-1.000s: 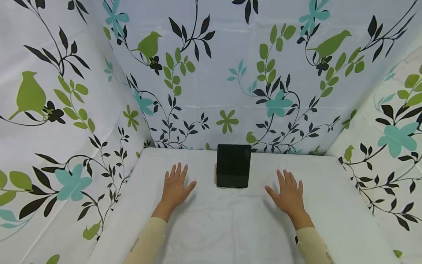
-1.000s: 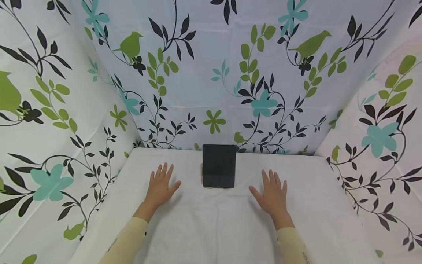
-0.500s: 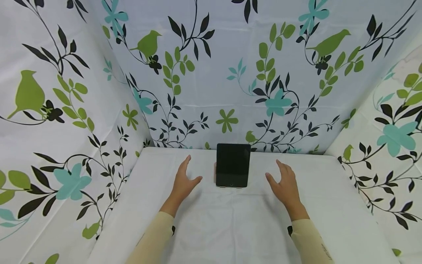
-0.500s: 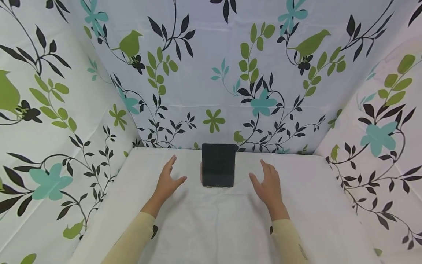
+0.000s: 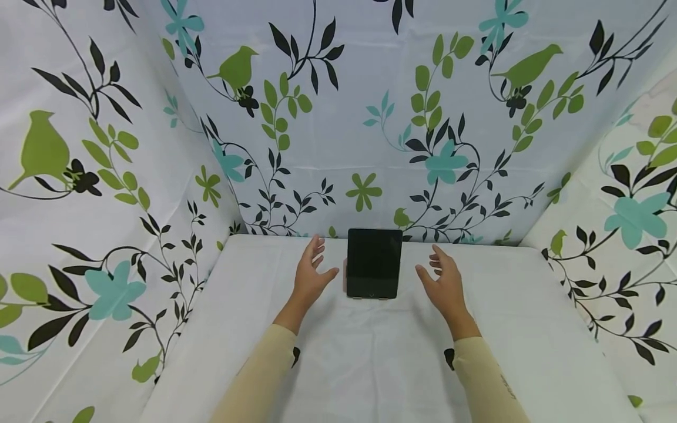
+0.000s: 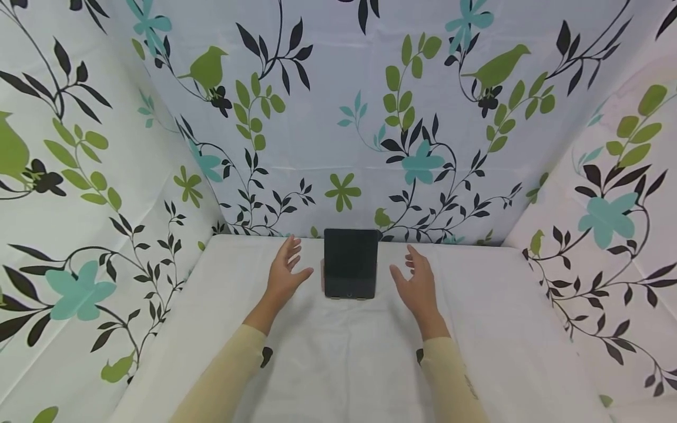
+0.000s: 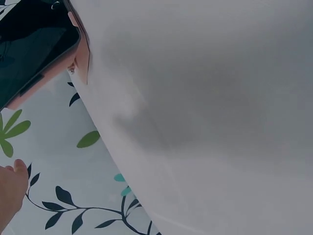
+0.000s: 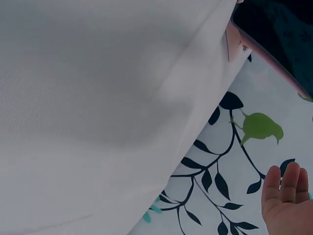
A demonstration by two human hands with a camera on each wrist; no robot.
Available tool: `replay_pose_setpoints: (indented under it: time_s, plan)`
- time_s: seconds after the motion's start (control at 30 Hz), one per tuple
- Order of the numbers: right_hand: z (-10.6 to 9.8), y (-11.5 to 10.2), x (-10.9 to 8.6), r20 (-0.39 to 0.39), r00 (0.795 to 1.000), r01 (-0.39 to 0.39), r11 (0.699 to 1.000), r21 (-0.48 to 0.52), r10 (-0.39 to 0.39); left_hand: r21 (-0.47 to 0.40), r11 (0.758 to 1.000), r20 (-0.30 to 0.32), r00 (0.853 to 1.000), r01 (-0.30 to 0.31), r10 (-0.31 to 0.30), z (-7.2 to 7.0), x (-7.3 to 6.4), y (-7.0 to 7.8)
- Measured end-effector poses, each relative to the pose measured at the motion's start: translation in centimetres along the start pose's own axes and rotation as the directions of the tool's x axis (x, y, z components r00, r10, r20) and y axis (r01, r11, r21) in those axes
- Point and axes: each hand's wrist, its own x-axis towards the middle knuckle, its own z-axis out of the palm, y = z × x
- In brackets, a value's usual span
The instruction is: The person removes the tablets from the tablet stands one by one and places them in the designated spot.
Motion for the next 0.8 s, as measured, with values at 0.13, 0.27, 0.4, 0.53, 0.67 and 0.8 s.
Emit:
replay_pose_setpoints:
  time_s: [0.13,0.27,0.4,0.53,0.67,0.8]
  plan:
    - [0.7,-0.1,0.2,0.004,1.000,-0.029,0.998,0.054,0.029,-0.071,0.997,0.000,1.000,-0.005,0.005,0.7,0.1,-0.1]
    - [1.6,-0.1,0.3,0.022,0.999,-0.052,0.991,0.127,0.050,-0.151,0.988,0.013,1.000,-0.017,0.019,1.4,0.1,-0.5]
    - [2.5,0.0,0.3,0.056,0.996,-0.080,0.973,0.217,0.070,-0.215,0.976,0.022,0.999,-0.025,0.030,2.0,-0.1,-0.9]
    - [3.6,0.4,0.2,0.092,0.991,-0.116,0.949,0.293,0.093,-0.241,0.970,0.029,0.999,-0.024,0.031,2.6,-0.6,-1.3]
    - [4.4,0.6,0.0,0.116,0.987,-0.141,0.931,0.336,0.108,-0.269,0.963,0.050,0.998,-0.034,0.049,3.2,-1.1,-1.7]
    - [5.1,0.5,-0.3,0.150,0.979,-0.185,0.916,0.357,0.139,-0.289,0.957,0.067,0.996,-0.037,0.059,3.8,-1.4,-2.3]
